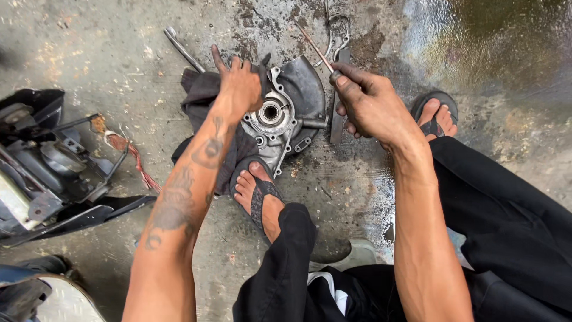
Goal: The person cleans a metallic engine casing using a rag and a screwdriver. They wipe the surface and scrape residue from crevices, repeatedly adjusting the rag and tool to reach different areas of the part.
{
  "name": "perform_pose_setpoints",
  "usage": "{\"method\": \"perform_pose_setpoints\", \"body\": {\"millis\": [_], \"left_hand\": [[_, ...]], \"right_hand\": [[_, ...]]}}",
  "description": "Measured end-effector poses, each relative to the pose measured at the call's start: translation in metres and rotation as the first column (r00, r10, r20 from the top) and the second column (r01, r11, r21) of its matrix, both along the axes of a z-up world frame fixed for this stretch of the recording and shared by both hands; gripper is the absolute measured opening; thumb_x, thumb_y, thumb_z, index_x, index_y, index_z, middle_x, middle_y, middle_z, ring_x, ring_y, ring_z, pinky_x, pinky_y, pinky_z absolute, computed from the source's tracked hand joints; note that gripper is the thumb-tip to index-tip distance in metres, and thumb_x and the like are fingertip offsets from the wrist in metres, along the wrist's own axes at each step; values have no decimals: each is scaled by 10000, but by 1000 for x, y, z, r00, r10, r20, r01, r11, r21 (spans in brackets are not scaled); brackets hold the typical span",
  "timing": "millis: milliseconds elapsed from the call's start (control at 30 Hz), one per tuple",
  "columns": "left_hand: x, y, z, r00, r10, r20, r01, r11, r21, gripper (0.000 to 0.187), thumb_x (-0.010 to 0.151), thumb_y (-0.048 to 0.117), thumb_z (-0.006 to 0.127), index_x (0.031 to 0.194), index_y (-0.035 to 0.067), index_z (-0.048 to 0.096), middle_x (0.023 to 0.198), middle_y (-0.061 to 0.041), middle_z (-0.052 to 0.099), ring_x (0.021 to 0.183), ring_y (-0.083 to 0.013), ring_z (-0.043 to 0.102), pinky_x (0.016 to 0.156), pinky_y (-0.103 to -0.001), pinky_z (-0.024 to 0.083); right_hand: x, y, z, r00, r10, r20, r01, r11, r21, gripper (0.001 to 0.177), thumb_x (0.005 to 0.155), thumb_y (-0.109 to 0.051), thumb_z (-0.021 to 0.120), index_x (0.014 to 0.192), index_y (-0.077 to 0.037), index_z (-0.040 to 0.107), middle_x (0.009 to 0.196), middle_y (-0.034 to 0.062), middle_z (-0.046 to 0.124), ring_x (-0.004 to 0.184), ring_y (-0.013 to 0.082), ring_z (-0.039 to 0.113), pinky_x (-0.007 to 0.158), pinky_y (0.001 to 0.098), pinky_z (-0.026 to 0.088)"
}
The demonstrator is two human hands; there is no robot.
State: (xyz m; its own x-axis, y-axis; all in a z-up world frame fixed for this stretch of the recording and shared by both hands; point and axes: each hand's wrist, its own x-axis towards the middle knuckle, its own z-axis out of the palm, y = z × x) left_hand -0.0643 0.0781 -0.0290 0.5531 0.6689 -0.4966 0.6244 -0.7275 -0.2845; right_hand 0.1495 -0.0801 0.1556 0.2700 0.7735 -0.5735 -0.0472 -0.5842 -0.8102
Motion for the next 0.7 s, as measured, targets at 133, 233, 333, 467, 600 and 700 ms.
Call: {"method": "perform_pose_setpoints", "body": {"millis": [133,233,333,467,600,700], "left_hand": [[5,11,-2,911,377,170,-331,911,-245,501,822,312,669,1238,38,724,1451,-176,545,1411,-453,384,1086,-866,89],[4,-9,-32,842,475,257,-423,876,-232,421,831,247,685,1190,36,743,1438,-198,502,1402,-482,378,1090,-861,114],[0,-15,-36,778,516,359,-454,856,-246,357,844,263,720,1135,61,760,1433,-197,420,1385,-478,350,1095,-867,129],[-15,-22,-64,733,567,376,-490,823,-286,267,871,266,728,1125,201,774,1502,-159,356,1421,-468,309,1103,-874,30],[-4,-13,-61,637,622,456,-490,783,-383,271,891,309,736,1152,243,766,1456,-96,382,1404,-449,323,1110,-874,109],[-7,3,-61,587,733,342,-475,655,-588,157,910,447,717,1047,400,778,1453,48,378,1428,-422,314,1094,-855,224]], "right_hand": [[2,3,2,1000,-18,9,18,1000,-15,438,1040,-249,527,1436,-69,581,684,112,588,425,143,569,330,280,512],[4,0,-1,1000,-3,12,3,1000,-8,434,1054,-249,524,1447,-70,569,688,111,586,425,143,573,332,271,512],[4,1,-5,999,5,38,-6,1000,24,428,1063,-245,519,1450,-69,566,689,110,591,426,141,578,326,266,505],[-3,2,-5,1000,4,24,-4,1000,-1,431,1055,-255,527,1444,-75,573,692,113,597,425,144,576,326,279,504],[-14,4,5,999,24,28,-25,999,35,452,1056,-243,509,1460,-45,543,688,102,584,415,137,557,308,265,475],[-14,1,6,999,10,35,-10,1000,-8,447,1046,-241,527,1448,-51,559,680,123,583,415,157,555,318,297,486]]}}
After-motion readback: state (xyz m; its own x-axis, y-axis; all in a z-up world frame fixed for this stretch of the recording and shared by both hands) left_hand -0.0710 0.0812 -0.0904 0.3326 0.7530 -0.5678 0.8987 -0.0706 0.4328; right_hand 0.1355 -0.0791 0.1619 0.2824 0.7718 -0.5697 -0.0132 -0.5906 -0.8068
